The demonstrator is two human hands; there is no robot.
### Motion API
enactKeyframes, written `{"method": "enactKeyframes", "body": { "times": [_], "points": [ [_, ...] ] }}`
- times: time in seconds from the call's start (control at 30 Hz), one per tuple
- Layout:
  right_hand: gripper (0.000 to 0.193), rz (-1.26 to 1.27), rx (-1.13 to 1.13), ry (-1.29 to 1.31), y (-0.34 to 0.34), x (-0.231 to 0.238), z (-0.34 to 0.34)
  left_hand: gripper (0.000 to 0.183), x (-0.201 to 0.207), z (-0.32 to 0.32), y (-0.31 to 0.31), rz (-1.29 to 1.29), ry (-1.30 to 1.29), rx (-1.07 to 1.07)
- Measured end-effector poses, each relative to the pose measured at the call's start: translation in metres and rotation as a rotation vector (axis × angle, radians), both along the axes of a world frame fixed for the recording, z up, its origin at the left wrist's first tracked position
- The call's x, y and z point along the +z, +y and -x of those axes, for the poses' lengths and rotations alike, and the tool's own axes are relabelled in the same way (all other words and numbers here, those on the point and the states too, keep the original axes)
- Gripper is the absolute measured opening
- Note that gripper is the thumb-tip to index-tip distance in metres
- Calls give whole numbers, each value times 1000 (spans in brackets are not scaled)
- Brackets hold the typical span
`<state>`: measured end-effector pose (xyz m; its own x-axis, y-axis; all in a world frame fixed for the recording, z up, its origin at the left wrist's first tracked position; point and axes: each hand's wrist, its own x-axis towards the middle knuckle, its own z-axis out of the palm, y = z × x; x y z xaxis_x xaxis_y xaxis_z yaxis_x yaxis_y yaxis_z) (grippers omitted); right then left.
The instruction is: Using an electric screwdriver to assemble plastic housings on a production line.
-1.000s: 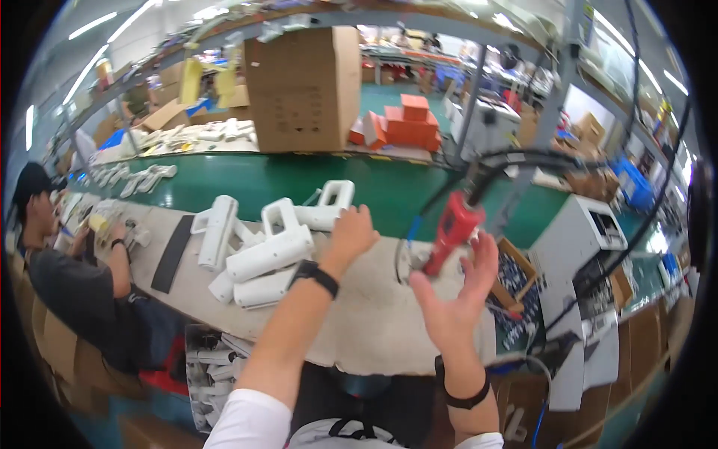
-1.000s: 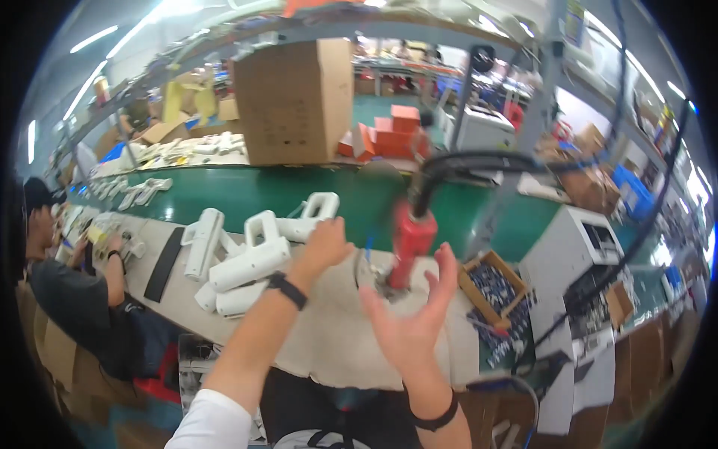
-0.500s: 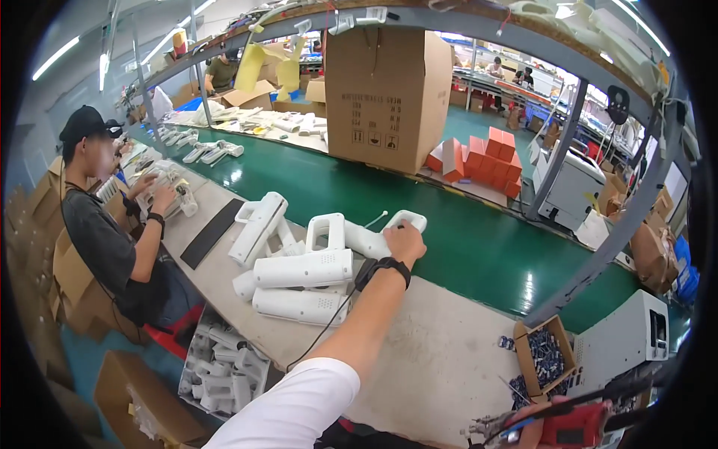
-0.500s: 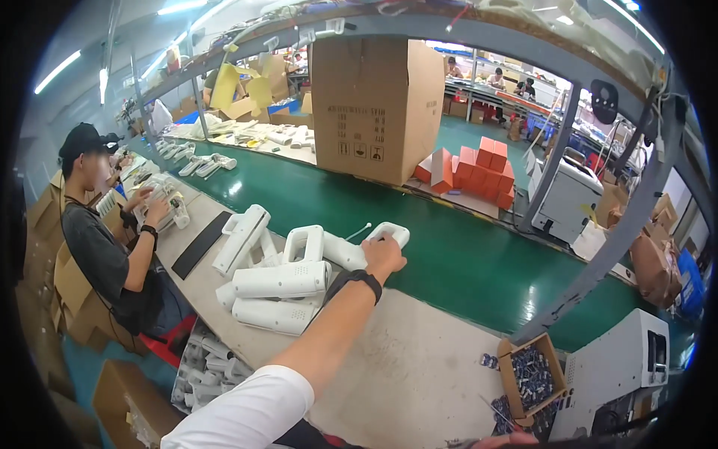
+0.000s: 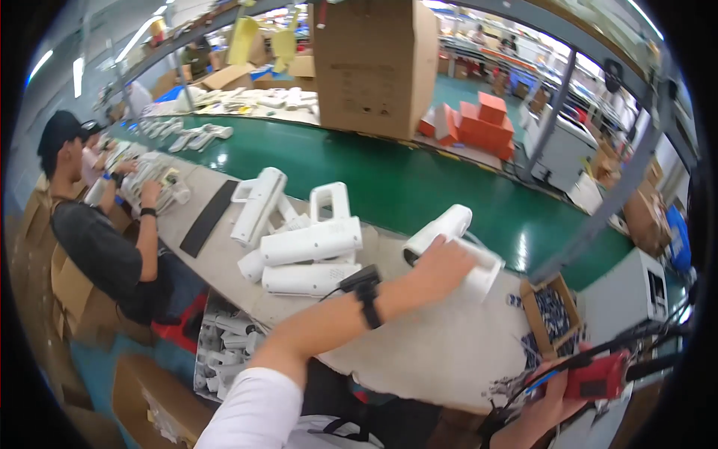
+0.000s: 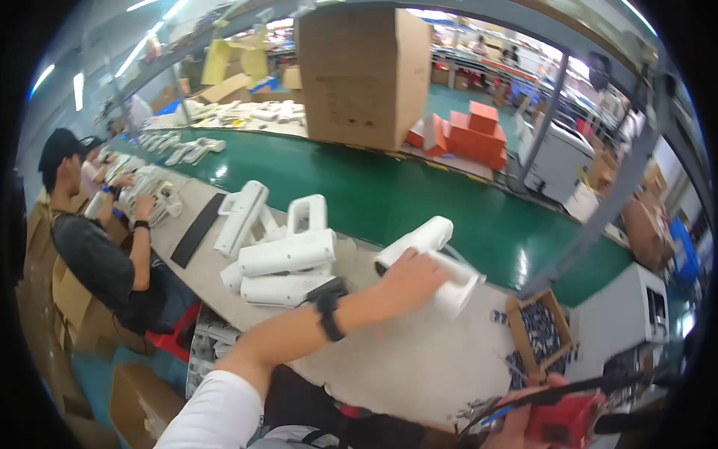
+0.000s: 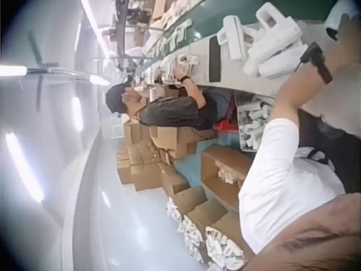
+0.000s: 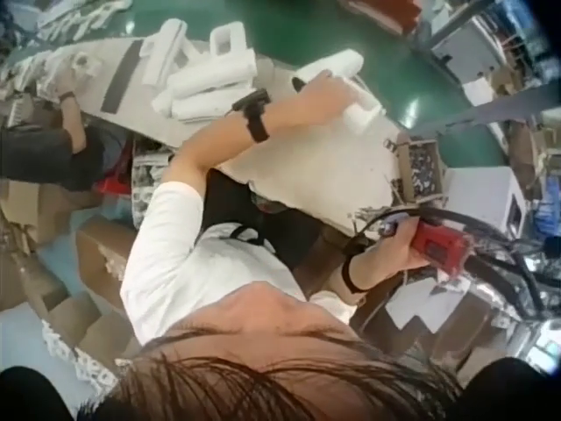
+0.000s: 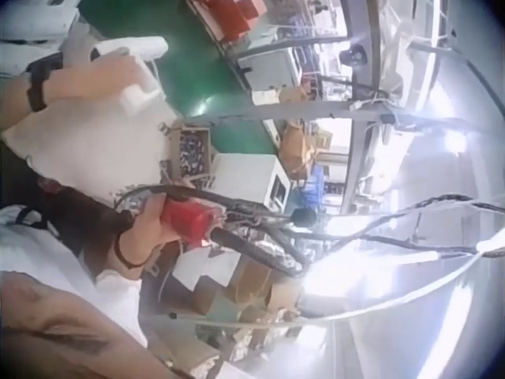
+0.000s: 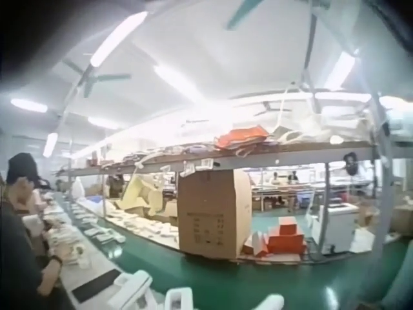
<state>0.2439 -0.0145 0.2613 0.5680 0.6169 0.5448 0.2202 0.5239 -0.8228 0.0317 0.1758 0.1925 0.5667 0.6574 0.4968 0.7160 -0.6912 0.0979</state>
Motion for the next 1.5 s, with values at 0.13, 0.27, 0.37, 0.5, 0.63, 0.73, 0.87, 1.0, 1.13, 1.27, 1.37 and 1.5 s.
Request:
{"method": "enactKeyframes", "body": {
  "times": [0.13, 0.27, 0.37, 0.5, 0.63, 0.73, 0.87, 1.0, 1.13, 1.27, 1.37, 1.5],
  "points": [
    [45, 102, -85, 49, -16, 42, 16, 11, -4, 39, -113, 39, 198, -264],
    [44, -48, -118, 71, -18, 37, 3, 32, -20, 88, -152, 266, 385, -479],
    [41, 28, 64, 167, -26, 54, 17, 59, 13, 81, -138, 666, 469, -587],
    [26, 70, 128, 65, -10, 52, 27, 60, 4, 23, -103, 303, -268, -48],
    [12, 31, 215, 52, 14, 55, 36, 63, -14, -23, -90, 740, 225, 197],
    [10, -20, 245, 79, 34, 45, 36, 61, -29, -31, -91, 613, 283, 109],
    [9, -39, 229, 91, 59, 35, 41, 59, -24, -32, -95, 491, 272, -25],
    [6, -53, 249, 72, 76, 19, 46, 62, -22, -32, -93, 551, 282, -4],
    [6, -54, 251, 60, 85, 11, 51, 63, -20, -28, -94, 564, 288, 21],
    [7, 0, 236, 43, 95, -1, 59, 65, -25, -25, -93, 540, 298, 25],
    [7, 30, 159, -22, 98, -15, 52, 61, 3, -34, -100, 595, 318, 19],
    [21, -41, 184, -79, 100, -21, 48, 60, -8, -41, -101, 603, 272, 50]
  ]
}}
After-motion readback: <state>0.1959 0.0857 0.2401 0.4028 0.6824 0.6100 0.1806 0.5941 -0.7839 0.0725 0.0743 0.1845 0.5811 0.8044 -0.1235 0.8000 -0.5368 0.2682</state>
